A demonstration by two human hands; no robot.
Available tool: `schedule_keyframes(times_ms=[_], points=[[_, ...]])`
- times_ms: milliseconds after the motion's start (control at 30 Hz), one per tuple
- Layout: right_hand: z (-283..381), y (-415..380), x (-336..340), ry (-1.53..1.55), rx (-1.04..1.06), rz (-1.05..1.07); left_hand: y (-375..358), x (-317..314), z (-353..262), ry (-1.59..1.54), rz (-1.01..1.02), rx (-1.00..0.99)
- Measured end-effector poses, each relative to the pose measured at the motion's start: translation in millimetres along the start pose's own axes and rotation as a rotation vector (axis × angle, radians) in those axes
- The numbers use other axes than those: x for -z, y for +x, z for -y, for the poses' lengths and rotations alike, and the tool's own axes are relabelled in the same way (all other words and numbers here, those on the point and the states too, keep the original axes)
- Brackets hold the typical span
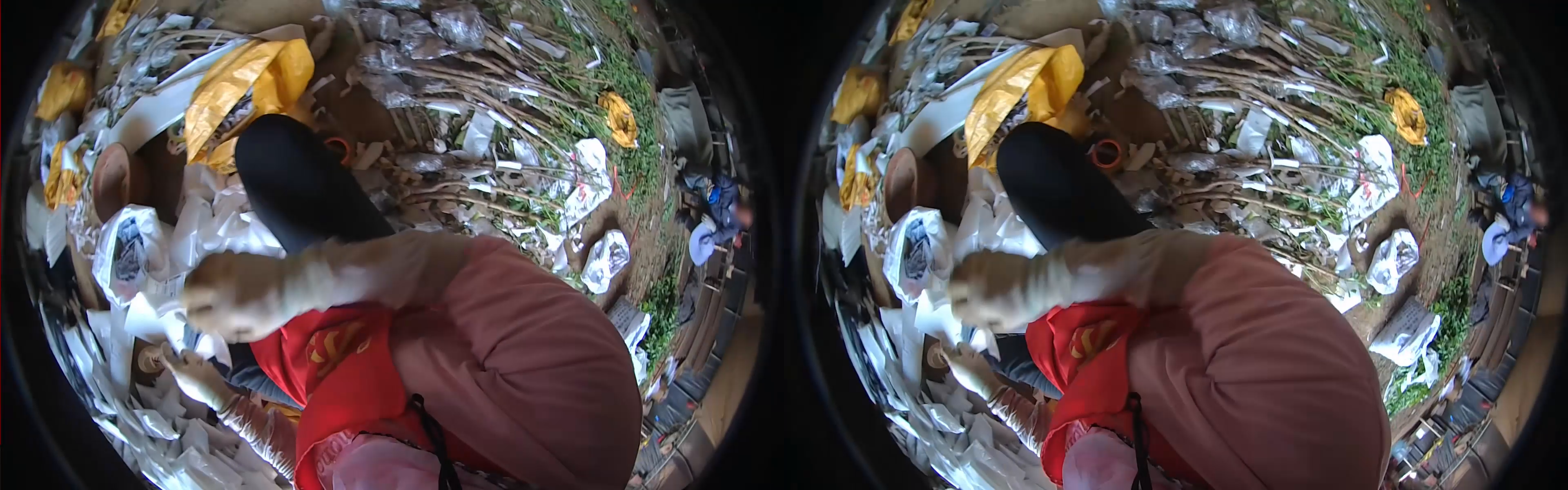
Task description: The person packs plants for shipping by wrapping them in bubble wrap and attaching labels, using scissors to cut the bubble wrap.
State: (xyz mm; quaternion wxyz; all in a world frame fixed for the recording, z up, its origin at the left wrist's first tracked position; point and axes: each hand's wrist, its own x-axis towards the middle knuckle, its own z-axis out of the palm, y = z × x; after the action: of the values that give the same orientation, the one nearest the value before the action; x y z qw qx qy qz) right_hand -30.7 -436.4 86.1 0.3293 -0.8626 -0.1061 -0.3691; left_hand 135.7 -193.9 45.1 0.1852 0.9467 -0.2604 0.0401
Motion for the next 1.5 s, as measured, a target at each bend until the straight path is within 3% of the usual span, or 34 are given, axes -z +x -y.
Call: schedule_keyframes(times_ms=[33, 100, 167, 200, 233, 267, 400, 500, 633, 733, 767, 867, 900, 933, 967, 1000, 1033, 1100, 1200, 1233, 1267, 1300, 1333, 1400, 1467, 1500], points=[[-22, -25, 39, -0.055, -0.11, -0.058, 1, 7, 2, 0.01, -0.017, 0.036], [-102, -135, 115, -0.317, -0.664, -0.098, 4, 13, 2, 0.04, -0.012, 0.129], [-152, -261, 175, -0.726, -1.278, 0.091, 4, 8, 5, 0.023, -0.007, 0.113], [-156, -306, 191, -0.819, -1.455, 0.228, 3, 6, 5, 0.016, -0.009, 0.111], [-145, -323, 197, -0.649, -1.678, 0.32, 2, 5, -6, 0.033, -0.009, 0.1], [-137, -335, 193, -0.648, -1.712, 0.428, 4, 2, -15, 0.052, -0.005, 0.087], [-129, -387, 154, -0.647, -1.78, 0.882, 10, -10, -25, 0.09, 0.003, -0.004], [-153, -422, 120, -0.889, -1.847, 0.679, 12, -18, -26, 0.119, 0.044, 0.004], [-143, -386, 133, -0.753, -1.832, 0.771, 8, -23, -28, 0.071, 0.049, 0.005], [-122, -346, 152, -0.807, -1.695, 0.846, 2, -26, -16, -0.004, 0.0, 0.037], [-112, -331, 165, -0.779, -1.634, 0.818, 0, -25, -12, 0.042, 0.003, 0.011], [-118, -332, 211, -0.325, -1.612, 0.435, -7, -32, -13, -0.069, -0.019, 0.048], [-114, -321, 226, -0.232, -1.402, 0.228, -9, -31, -17, -0.062, 0.023, 0.098], [-107, -281, 245, -0.333, -1.264, 0.293, -11, -33, -18, -0.08, 0.027, 0.073], [-94, -239, 261, -0.176, -1.409, 0.262, -12, -36, -16, -0.099, 0.029, 0.048], [-89, -215, 266, -0.234, -1.175, 0.167, -12, -39, -13, -0.118, 0.025, 0.024], [-110, -222, 275, 0.193, -1.087, -0.01, -13, -45, -6, -0.147, 0.005, 0.019], [-52, -115, 266, 0.005, -1.136, 0.013, -17, -45, -18, -0.148, 0.021, 0.052], [-16, -40, 230, -0.107, -0.912, 0.273, -25, -46, -20, -0.151, -0.055, -0.016], [-7, -26, 204, -0.011, -0.874, 0.353, -28, -51, -12, -0.14, -0.012, 0.009], [3, -13, 176, 0.083, -0.831, 0.44, -28, -41, -30, -0.171, 0.076, 0.206], [13, -9, 145, 0.302, -0.951, 0.484, -32, -38, -34, -0.104, 0.05, 0.117], [23, -4, 116, 0.508, -1.077, 0.538, -35, -40, -36, -0.065, 0.064, 0.194], [44, 28, 69, 0.518, -1.32, 0.848, -45, -53, -21, -0.106, -0.032, 0.077], [40, 24, 29, 0.652, -1.381, 0.967, -49, -59, -17, -0.079, -0.053, 0.106], [38, 24, 8, 0.501, -1.303, 1.079, -50, -58, -18, -0.067, -0.059, 0.09]])
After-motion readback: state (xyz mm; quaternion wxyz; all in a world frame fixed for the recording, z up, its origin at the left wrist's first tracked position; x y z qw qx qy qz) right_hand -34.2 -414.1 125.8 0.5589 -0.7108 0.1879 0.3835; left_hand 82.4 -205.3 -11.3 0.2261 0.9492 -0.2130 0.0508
